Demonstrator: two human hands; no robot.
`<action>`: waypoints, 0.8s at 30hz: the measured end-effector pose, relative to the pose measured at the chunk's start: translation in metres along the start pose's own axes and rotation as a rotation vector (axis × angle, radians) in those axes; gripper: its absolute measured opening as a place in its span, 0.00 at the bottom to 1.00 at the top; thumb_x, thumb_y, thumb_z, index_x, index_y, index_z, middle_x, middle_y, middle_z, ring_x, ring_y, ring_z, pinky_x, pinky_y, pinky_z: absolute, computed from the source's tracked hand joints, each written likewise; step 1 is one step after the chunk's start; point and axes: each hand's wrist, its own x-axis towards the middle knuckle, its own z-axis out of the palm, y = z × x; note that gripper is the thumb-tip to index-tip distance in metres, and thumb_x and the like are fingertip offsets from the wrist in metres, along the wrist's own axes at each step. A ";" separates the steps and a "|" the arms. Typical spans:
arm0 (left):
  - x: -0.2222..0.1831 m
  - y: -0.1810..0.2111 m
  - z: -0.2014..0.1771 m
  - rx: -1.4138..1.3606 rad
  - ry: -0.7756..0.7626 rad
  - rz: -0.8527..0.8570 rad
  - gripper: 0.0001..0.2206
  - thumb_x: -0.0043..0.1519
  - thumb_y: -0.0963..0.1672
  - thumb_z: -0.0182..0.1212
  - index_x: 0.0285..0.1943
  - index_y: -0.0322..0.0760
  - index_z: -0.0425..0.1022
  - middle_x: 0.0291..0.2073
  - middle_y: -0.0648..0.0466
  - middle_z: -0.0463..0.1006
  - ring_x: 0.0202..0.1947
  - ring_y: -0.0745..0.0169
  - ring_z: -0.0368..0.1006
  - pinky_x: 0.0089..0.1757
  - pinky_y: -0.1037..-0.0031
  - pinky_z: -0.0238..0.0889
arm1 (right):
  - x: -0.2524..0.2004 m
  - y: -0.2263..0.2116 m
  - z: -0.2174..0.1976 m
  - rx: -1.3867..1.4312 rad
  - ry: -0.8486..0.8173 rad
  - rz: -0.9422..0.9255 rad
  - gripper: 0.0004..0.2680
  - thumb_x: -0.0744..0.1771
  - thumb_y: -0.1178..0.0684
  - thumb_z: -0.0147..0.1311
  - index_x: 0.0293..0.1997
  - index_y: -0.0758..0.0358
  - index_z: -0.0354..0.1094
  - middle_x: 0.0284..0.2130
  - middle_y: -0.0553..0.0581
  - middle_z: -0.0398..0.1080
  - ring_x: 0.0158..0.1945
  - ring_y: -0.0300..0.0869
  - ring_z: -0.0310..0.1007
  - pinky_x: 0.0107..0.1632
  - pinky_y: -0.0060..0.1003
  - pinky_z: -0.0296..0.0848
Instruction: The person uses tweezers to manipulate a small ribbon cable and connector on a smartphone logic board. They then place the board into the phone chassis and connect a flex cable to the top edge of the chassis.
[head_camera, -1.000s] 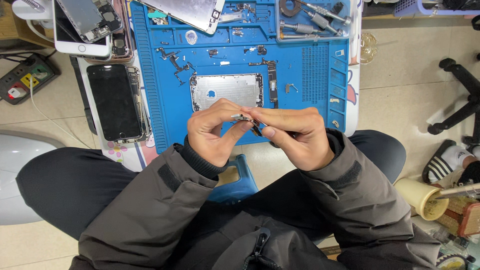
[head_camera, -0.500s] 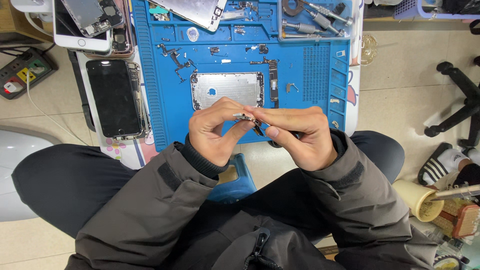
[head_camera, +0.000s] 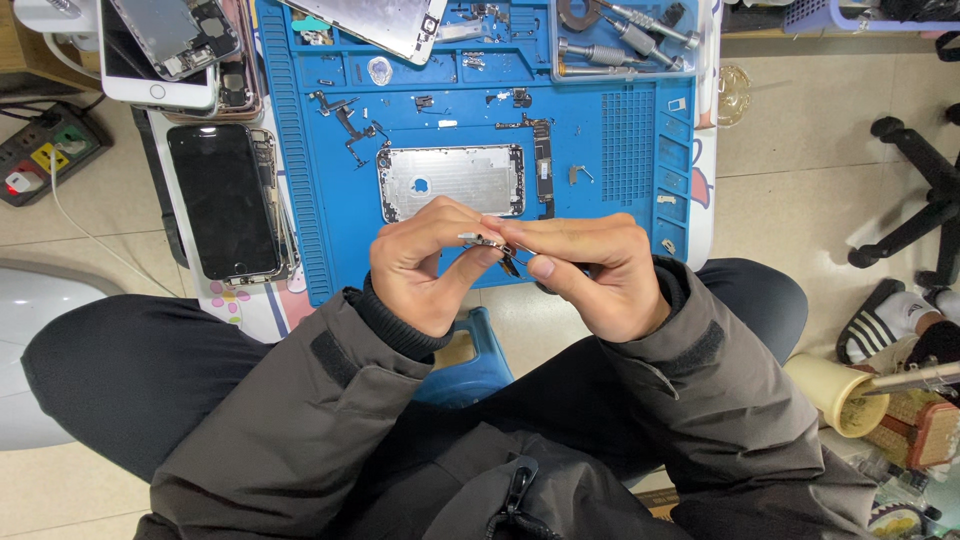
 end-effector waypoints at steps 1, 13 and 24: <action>-0.001 -0.001 0.000 -0.002 0.001 0.000 0.01 0.62 0.37 0.70 0.40 0.32 0.83 0.32 0.48 0.84 0.41 0.50 0.83 0.46 0.61 0.77 | 0.000 0.000 0.000 -0.002 0.000 0.001 0.09 0.70 0.58 0.56 0.56 0.63 0.76 0.51 0.67 0.80 0.54 0.48 0.79 0.46 0.37 0.81; -0.002 -0.002 -0.002 0.004 -0.008 -0.015 0.01 0.63 0.37 0.69 0.41 0.32 0.83 0.32 0.48 0.84 0.43 0.49 0.83 0.47 0.60 0.77 | 0.000 0.003 0.001 -0.021 0.004 -0.017 0.09 0.69 0.59 0.56 0.55 0.66 0.75 0.51 0.72 0.79 0.56 0.58 0.80 0.50 0.46 0.83; 0.000 0.002 -0.001 0.032 -0.014 0.014 0.01 0.63 0.37 0.70 0.40 0.32 0.83 0.31 0.49 0.83 0.41 0.48 0.83 0.47 0.60 0.77 | 0.000 0.000 0.005 0.026 0.025 0.031 0.09 0.69 0.57 0.57 0.55 0.61 0.76 0.50 0.66 0.81 0.33 0.35 0.79 0.31 0.29 0.77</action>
